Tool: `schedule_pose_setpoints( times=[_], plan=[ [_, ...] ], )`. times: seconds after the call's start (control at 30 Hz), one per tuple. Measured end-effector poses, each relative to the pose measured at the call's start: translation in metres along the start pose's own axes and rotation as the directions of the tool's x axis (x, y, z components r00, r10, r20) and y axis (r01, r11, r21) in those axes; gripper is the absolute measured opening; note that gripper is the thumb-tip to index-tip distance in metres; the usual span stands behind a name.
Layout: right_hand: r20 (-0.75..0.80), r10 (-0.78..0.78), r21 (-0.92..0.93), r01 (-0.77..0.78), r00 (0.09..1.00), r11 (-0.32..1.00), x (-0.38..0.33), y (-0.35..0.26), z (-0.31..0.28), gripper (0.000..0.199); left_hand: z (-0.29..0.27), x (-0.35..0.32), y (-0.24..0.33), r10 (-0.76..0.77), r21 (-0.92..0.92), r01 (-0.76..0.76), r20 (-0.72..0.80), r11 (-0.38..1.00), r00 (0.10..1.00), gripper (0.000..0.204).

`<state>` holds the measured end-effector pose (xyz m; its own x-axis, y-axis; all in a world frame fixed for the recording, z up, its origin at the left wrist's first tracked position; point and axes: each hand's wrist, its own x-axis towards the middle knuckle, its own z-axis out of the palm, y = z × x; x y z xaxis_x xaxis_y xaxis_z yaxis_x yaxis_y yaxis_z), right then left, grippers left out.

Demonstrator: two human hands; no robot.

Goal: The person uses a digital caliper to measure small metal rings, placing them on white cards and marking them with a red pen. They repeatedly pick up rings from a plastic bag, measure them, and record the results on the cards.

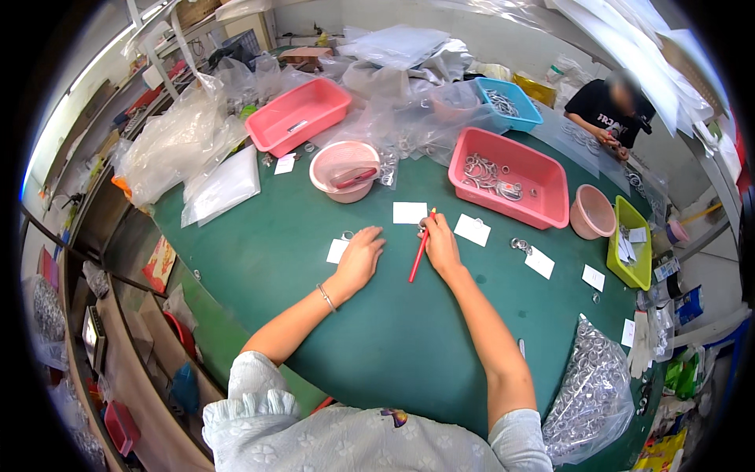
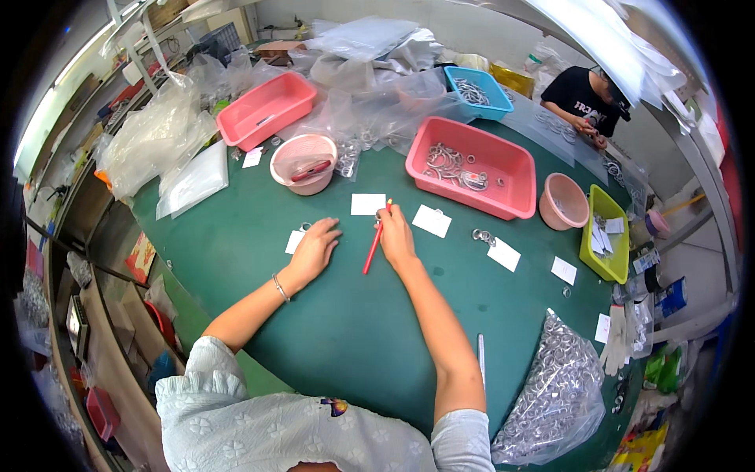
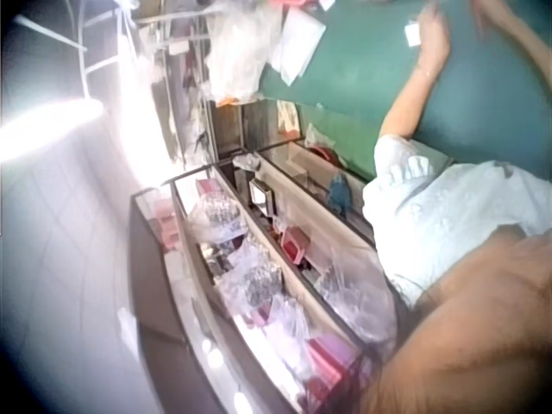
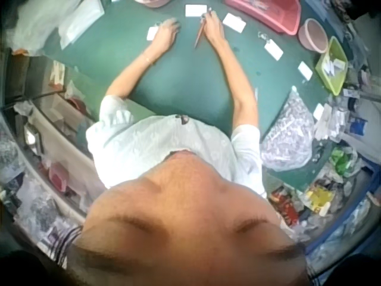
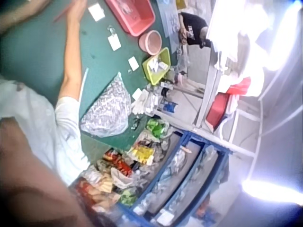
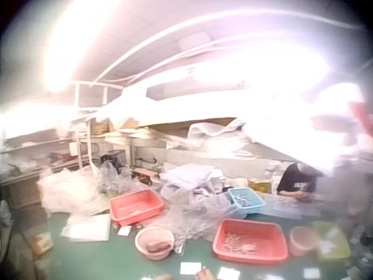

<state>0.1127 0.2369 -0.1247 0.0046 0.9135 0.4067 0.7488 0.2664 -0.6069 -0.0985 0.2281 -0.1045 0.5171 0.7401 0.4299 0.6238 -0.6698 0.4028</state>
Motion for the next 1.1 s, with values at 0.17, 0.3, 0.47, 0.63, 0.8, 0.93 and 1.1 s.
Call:
schedule_pose_setpoints(
  times=[0.17,0.3,0.47,0.63,0.8,0.93,1.1],
  plan=[
    [-0.034,0.022,0.061,-0.02,0.999,0.998,0.01,-0.002,0.018,0.022,-0.005,-0.029,-0.017,-0.018,0.073,0.016,0.031,0.997,0.999,0.023],
    [-0.019,0.049,0.015,-0.049,0.999,0.999,0.017,-0.006,0.023,0.022,-0.009,-0.038,-0.026,-0.062,0.04,0.061,0.022,0.997,0.998,0.024],
    [-0.053,0.056,0.002,-0.056,0.997,0.998,0.021,-0.013,0.026,0.021,-0.011,-0.045,-0.035,-0.041,0.068,0.042,-0.011,0.997,0.999,0.025],
    [-0.061,-0.325,0.109,0.329,0.944,0.938,0.016,-0.053,0.029,0.018,-0.034,-0.052,-0.011,-0.117,0.027,0.118,-0.017,0.993,0.993,0.025],
    [0.148,-0.41,0.323,0.348,0.9,0.88,0.011,-0.088,0.057,0.019,-0.035,-0.069,-0.013,-0.148,0.092,0.149,-0.013,0.985,0.989,0.024],
    [0.2,-0.41,0.32,0.336,0.89,0.886,0.011,-0.09,0.074,0.021,-0.039,-0.074,-0.023,-0.135,0.062,0.137,-0.033,0.989,0.99,0.026],
    [0.203,-0.369,0.375,0.276,0.907,0.885,0.006,-0.093,0.092,0.023,-0.049,-0.065,-0.04,-0.112,-0.029,0.111,-0.033,0.993,0.993,0.025]
  ],
)
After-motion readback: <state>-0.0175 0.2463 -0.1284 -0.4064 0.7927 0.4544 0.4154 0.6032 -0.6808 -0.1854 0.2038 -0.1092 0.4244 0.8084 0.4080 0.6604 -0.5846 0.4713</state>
